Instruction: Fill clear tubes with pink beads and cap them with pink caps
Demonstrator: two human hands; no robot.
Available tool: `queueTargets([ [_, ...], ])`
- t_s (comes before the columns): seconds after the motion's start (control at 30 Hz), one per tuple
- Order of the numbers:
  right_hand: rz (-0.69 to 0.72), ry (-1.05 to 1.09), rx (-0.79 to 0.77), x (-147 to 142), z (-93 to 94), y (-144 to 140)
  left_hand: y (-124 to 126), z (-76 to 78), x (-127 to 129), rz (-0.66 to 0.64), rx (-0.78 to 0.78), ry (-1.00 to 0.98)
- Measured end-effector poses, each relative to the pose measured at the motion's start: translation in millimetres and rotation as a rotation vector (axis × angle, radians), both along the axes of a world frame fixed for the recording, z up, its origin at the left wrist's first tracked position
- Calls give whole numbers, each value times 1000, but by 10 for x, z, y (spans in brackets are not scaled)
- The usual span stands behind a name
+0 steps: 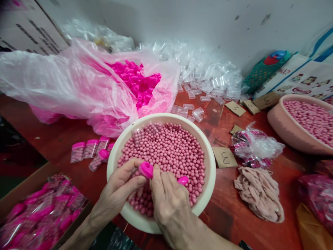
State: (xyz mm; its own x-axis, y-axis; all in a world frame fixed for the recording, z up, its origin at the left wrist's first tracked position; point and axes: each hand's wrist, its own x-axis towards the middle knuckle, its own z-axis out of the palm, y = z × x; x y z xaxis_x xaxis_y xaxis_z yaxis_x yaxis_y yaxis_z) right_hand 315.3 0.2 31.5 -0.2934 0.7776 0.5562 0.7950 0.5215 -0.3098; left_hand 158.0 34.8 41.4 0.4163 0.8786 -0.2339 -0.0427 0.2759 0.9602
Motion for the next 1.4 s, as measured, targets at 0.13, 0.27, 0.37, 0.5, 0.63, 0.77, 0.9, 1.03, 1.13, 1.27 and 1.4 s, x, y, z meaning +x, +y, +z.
queueTargets([
  [0.13, 40, -14, 3, 6, -59, 2, -4, -8, -4, -17, -39, -14],
  [0.27, 144, 97, -107, 71, 26, 60, -22, 18, -2, -25, -40, -12],
  [0.37, 167, 67, -206, 113, 116, 81, -20, 43, 6, -30, -34, -17],
  [0.5, 62, -76, -165, 62, 177, 80, -2, 68, 4, -53, -22, 1],
  [0.63, -25, -210, -150, -39, 150, 87, 1, 107, -15, -81, 68, 131],
  [0.77, 10, -316, -88, -35, 136, 120, -34, 103, -32, -146, 140, 239],
  [0.9, 23, -433, 8, -16, 176, 163, -75, 52, -51, -120, 156, 271],
  [1.03, 44, -437, -30, -36, 190, 168, -75, 42, -43, -82, 112, 226],
  [1.13, 81, -216, -230, 17, 196, 146, -51, 50, -20, -53, 56, 111],
  [1.27, 66, 393, -625, 202, 263, 138, -28, 42, -13, -29, -22, 26],
  [1.4, 61, 687, -666, 258, 335, 178, -37, 33, -15, -63, -8, 53],
])
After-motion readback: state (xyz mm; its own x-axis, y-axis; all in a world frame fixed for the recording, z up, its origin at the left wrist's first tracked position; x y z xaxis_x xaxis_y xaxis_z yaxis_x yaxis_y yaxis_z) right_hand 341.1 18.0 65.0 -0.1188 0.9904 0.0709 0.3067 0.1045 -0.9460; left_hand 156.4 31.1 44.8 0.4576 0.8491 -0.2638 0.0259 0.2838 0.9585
